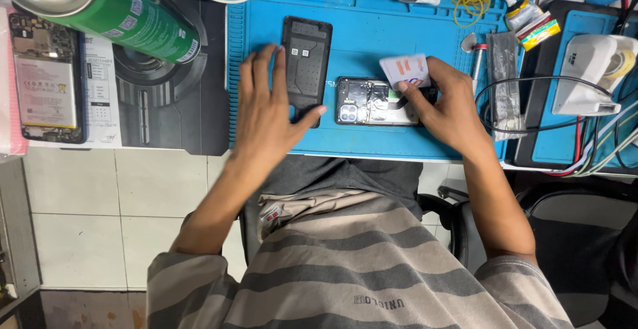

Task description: The person uses a plastic card and a spray can to pry open the back cover of a smartphone. They repeatedly insert the card into the seam and spray the edges to loosen the adhesive, then separate the back cover from the chassis.

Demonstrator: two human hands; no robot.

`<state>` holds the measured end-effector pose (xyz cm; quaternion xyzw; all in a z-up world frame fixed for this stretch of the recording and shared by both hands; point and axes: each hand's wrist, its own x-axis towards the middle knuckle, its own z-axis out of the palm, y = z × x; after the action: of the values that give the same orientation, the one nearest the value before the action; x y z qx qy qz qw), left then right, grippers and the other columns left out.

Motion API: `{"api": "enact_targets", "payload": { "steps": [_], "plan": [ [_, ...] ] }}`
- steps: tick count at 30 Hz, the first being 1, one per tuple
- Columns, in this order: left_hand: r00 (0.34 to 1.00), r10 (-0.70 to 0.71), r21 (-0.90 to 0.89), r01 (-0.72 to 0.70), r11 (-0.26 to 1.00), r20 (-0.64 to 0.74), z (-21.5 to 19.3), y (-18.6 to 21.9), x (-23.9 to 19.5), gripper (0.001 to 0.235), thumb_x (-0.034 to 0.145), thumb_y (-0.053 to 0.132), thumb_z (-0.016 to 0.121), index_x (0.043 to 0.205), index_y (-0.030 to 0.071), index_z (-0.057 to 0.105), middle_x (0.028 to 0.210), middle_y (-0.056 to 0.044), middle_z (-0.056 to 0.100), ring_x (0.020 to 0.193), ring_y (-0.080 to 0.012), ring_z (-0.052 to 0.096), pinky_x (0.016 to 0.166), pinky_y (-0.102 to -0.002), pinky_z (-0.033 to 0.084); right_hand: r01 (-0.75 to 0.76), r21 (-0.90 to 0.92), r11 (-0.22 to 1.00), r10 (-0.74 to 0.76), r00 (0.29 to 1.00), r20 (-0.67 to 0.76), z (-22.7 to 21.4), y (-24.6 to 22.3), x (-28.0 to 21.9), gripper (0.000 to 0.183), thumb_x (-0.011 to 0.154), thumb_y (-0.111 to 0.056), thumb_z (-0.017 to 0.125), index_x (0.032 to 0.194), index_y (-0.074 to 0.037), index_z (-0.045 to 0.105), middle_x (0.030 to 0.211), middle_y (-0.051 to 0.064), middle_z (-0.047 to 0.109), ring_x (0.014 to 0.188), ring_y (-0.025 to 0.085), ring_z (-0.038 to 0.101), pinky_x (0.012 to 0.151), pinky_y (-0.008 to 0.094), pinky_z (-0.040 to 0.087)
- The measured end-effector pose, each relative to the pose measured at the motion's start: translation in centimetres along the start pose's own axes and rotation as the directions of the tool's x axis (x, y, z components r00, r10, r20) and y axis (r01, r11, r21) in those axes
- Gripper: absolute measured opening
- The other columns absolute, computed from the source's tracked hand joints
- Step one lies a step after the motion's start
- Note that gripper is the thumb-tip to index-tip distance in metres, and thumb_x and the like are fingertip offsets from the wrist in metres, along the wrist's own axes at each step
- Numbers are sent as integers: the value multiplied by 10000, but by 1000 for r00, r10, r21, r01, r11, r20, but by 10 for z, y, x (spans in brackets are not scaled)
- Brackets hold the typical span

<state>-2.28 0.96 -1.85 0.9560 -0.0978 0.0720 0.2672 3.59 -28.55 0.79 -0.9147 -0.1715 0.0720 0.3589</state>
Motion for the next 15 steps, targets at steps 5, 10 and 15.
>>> {"api": "enact_targets", "payload": {
  "steps": [5, 10, 15],
  "plan": [
    [988, -138, 82, 133, 988, 63, 3, 19, 5, 1083, 767, 380, 919, 1481, -184, 332, 1339, -318, 448, 1151, -401, 482, 926, -548, 449, 130, -7, 992, -130, 991, -39, 2, -9, -7, 183, 1001, -88, 749, 1024, 44, 625, 899, 182, 638, 775, 310, 631, 675, 373, 474],
    [975, -207, 67, 202, 977, 85, -4, 16, 16, 1173, 627, 305, 954, 1484, -181, 316, 1232, -276, 475, 1132, -410, 494, 944, -552, 462, 85, 16, 996, -86, 996, 37, 3, -17, -11, 156, 971, -83, 761, 1031, 28, 670, 893, 173, 656, 736, 290, 627, 652, 371, 469],
    [958, -239, 134, 219, 967, 161, -10, 12, 21, 1153, 624, 334, 975, 1460, -152, 347, 1187, -226, 487, 1130, -394, 506, 930, -565, 474, 161, 103, 982, -150, 983, -105, -19, -9, 5, 167, 991, -59, 767, 1112, 17, 682, 993, 152, 693, 863, 254, 667, 763, 368, 502]
  ]
}}
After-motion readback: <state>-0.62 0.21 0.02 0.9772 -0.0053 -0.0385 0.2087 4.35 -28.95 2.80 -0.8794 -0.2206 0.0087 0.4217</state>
